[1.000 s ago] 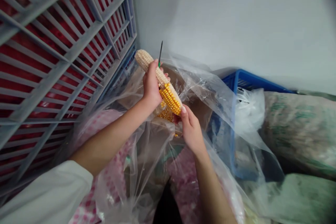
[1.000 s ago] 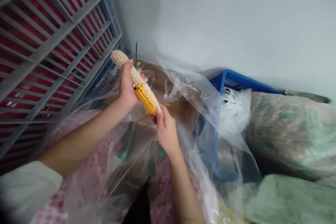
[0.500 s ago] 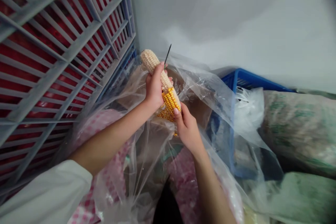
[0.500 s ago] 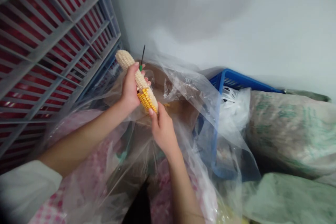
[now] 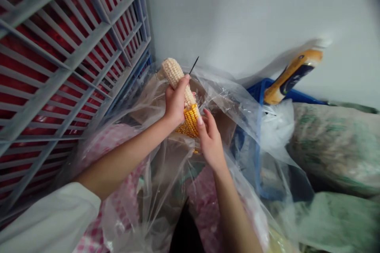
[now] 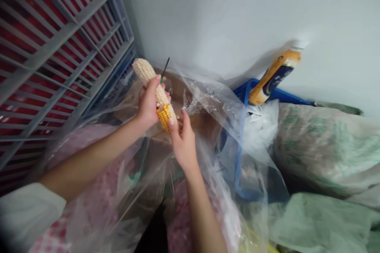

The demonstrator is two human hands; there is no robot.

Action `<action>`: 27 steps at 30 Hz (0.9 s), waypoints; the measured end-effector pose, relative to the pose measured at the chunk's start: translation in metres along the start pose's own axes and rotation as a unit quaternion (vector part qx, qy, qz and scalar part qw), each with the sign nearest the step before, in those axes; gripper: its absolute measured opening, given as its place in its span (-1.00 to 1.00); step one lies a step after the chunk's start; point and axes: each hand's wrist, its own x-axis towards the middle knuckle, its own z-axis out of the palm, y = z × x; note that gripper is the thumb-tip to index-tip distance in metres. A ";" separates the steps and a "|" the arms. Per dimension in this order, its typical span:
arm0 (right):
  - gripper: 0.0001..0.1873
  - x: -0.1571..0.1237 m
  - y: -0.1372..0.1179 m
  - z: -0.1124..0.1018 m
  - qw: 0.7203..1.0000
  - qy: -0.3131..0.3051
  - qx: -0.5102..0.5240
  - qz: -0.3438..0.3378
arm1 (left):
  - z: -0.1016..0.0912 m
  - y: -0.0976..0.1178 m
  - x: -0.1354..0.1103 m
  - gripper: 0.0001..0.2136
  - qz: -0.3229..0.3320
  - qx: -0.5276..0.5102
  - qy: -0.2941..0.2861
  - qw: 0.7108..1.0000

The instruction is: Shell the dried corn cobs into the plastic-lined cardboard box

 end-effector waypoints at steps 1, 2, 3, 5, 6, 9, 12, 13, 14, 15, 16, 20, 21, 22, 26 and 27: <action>-0.52 -0.001 -0.003 0.000 1.000 -0.011 -0.021 -0.016 | 0.000 0.000 0.000 -0.76 -0.002 0.001 0.000 1.000; -0.55 -0.002 -0.004 0.001 0.999 -0.023 -0.037 -0.025 | 0.000 0.000 0.000 -0.76 -0.003 0.003 0.002 1.000; -0.57 -0.003 -0.005 0.003 0.998 -0.030 -0.048 -0.030 | 0.000 0.001 -0.001 -0.76 -0.005 0.007 0.004 1.000; -0.58 -0.003 -0.002 0.009 0.998 -0.014 -0.055 -0.028 | 0.002 0.001 -0.004 -0.76 -0.006 0.015 0.010 1.000; -0.57 -0.003 0.000 0.011 0.999 0.005 -0.048 -0.020 | 0.003 0.001 -0.007 -0.75 -0.006 0.019 0.009 1.000; -0.50 0.002 0.008 0.013 0.998 0.050 0.002 0.028 | 0.006 0.000 -0.014 -0.73 -0.003 0.036 -0.025 0.999; -0.45 0.007 0.008 0.007 0.997 0.008 0.069 0.036 | 0.007 0.000 -0.015 -0.71 -0.005 0.043 -0.043 0.998; -0.47 0.007 0.005 0.004 0.997 -0.006 0.075 0.025 | 0.007 0.000 -0.014 -0.71 -0.011 0.040 -0.035 0.999; -0.49 0.007 0.002 0.002 0.997 -0.016 0.071 0.009 | 0.006 0.001 -0.013 -0.71 -0.018 0.036 -0.025 0.999; -0.51 0.006 -0.002 0.001 0.998 -0.022 0.059 -0.010 | 0.006 0.002 -0.011 -0.72 -0.025 0.033 -0.015 0.999; -0.54 0.005 -0.005 0.001 0.998 -0.026 0.044 -0.029 | 0.006 0.003 -0.010 -0.72 -0.029 0.031 -0.009 0.999; -0.58 0.001 -0.011 0.012 0.998 -0.018 0.017 -0.056 | 0.007 0.007 -0.010 -0.73 -0.021 0.038 -0.006 0.999; -0.58 0.000 -0.011 0.015 0.998 0.000 0.016 -0.054 | 0.007 0.008 -0.010 -0.73 -0.020 0.041 -0.008 0.999; -0.58 -0.001 -0.010 0.019 0.998 0.018 0.015 -0.050 | 0.007 0.008 -0.011 -0.74 -0.019 0.045 -0.008 0.999; -0.52 -0.001 -0.005 0.024 0.997 0.073 0.026 -0.015 | 0.008 0.004 -0.015 -0.73 -0.016 0.067 -0.006 0.998; -0.49 0.000 -0.003 0.024 0.996 0.081 0.036 -0.004 | 0.008 0.004 -0.016 -0.73 -0.015 0.071 -0.009 0.997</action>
